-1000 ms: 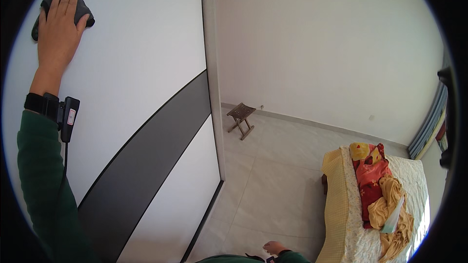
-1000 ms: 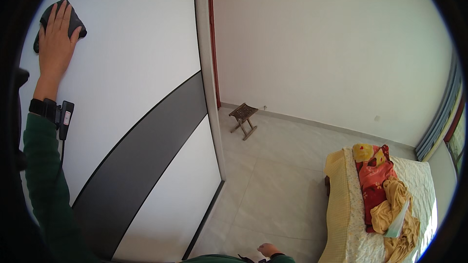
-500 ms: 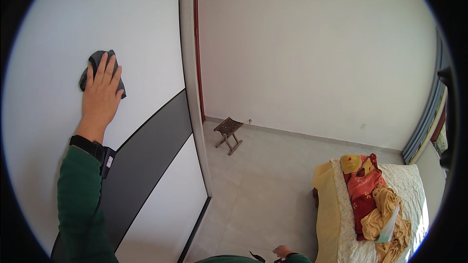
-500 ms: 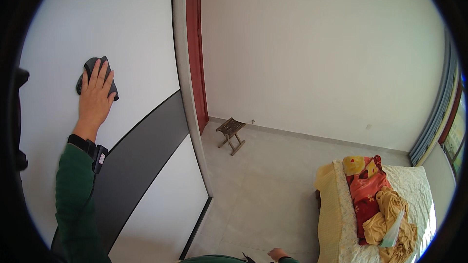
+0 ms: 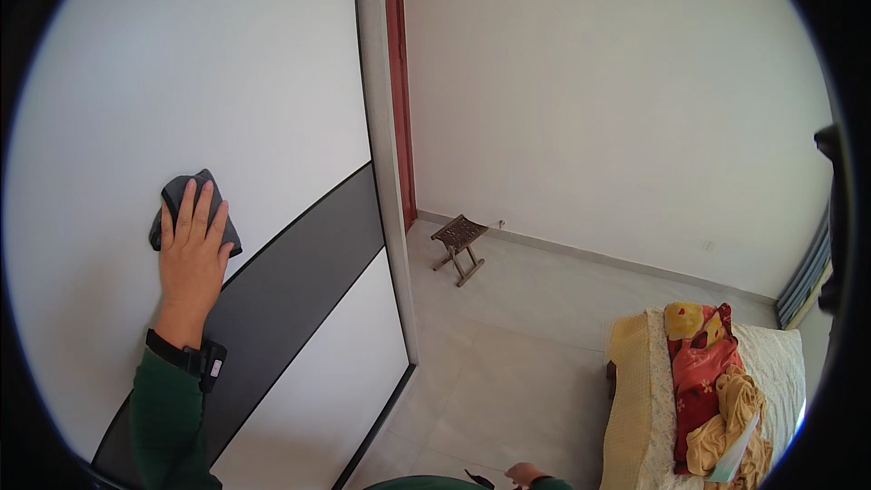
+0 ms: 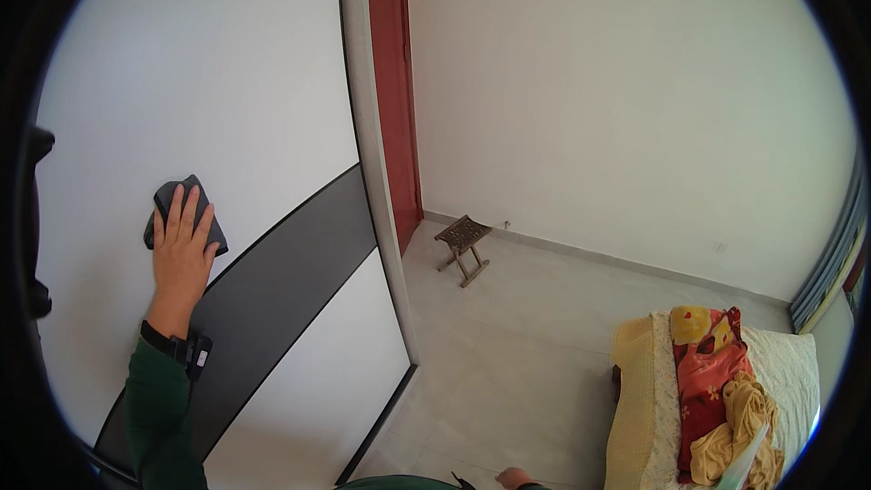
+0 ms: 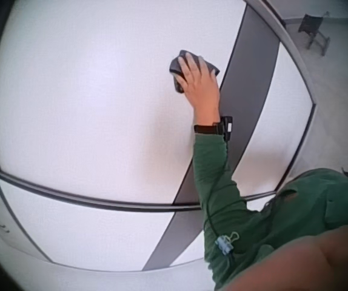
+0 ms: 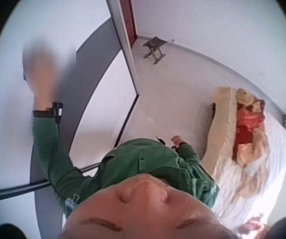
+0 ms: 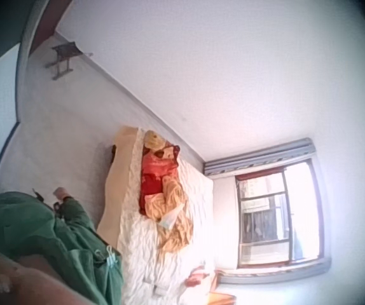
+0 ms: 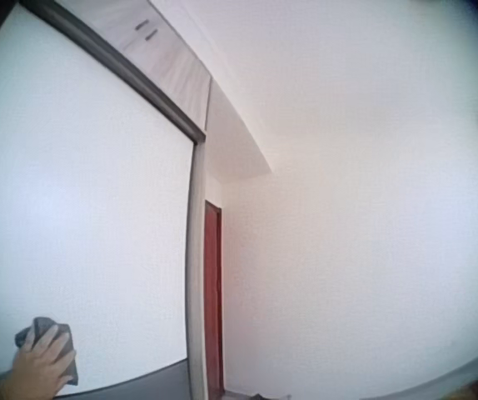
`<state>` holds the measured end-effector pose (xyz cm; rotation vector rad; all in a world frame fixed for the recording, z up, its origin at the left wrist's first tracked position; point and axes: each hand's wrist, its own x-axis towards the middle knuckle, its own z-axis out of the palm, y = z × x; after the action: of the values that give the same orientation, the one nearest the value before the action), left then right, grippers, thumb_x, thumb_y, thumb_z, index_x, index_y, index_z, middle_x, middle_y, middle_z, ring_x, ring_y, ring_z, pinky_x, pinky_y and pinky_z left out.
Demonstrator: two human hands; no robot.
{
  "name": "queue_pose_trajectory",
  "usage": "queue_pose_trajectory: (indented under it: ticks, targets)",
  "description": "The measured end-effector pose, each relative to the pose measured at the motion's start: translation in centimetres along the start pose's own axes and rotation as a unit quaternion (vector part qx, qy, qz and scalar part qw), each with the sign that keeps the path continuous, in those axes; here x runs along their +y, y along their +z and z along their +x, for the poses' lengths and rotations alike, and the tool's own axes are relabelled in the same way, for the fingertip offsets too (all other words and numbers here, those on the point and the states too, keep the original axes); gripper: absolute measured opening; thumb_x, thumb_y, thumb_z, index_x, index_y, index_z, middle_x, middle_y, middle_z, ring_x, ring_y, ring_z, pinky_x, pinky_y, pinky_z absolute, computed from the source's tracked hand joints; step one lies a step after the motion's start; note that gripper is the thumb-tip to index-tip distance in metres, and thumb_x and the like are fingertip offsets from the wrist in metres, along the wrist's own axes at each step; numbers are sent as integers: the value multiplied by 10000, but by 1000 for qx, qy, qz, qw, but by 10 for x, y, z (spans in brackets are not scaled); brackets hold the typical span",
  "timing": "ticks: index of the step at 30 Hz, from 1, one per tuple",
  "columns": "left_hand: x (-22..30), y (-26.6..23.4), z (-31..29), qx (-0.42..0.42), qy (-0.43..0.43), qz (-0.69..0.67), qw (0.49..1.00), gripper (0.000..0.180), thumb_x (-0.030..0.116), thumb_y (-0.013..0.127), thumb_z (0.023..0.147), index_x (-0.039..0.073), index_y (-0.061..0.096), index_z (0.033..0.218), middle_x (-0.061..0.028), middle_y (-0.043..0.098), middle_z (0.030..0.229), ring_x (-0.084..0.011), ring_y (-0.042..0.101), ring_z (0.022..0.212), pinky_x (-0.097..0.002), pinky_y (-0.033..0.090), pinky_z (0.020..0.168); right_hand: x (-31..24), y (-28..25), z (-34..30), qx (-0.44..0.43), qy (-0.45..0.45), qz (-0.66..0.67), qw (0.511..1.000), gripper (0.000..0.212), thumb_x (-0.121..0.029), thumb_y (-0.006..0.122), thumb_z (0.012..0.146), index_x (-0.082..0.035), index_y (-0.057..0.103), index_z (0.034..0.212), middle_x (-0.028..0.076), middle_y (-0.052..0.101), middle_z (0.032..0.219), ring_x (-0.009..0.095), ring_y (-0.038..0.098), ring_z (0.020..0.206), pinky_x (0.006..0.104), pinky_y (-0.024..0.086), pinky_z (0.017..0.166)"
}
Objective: The person wipes the exterior surface of a white and gray sliding closet door with a gray cloth. They move the cloth in repeated horizontal and vertical strokes across the door panels, covering the upper, middle, and lower sections.
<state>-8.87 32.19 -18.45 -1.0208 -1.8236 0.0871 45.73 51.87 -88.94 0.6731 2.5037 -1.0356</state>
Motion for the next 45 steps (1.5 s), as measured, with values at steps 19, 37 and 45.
queue_pose_trajectory:
  ticks: [19, 37, 45]
  targets:
    - [-160, -150, -273, 117, -243, 308, 913, 516, 305, 360, 989, 96, 322, 1460, -154, 220, 1537, -356, 144, 1430, -482, 168, 1139, -124, -111, 81, -107, -9, -17, 994, 355, -344, 514, 902, -35, 658, 1001, 135, 665, 892, 313, 647, 788, 413, 520, 714]
    - [-49, -38, -169, 97, -189, 164, 963, 622, 242, 644, 851, 151, 402, 1417, -96, 287, 1519, -369, 230, 1407, -633, 267, 1037, -29, -44, 5, -56, -41, -211, 975, 322, -279, 564, 853, -60, 656, 1070, 108, 645, 1011, 311, 640, 874, 431, 519, 786]
    - [-5, -10, -110, -9, -129, -3, 992, 640, 192, 786, 676, 114, 546, 1265, -91, 331, 1492, -329, 242, 1405, -577, 258, 1079, -20, -7, -50, -33, 137, 36, 989, 363, -302, 590, 841, -58, 636, 1106, 119, 649, 1002, 292, 640, 885, 410, 526, 763]
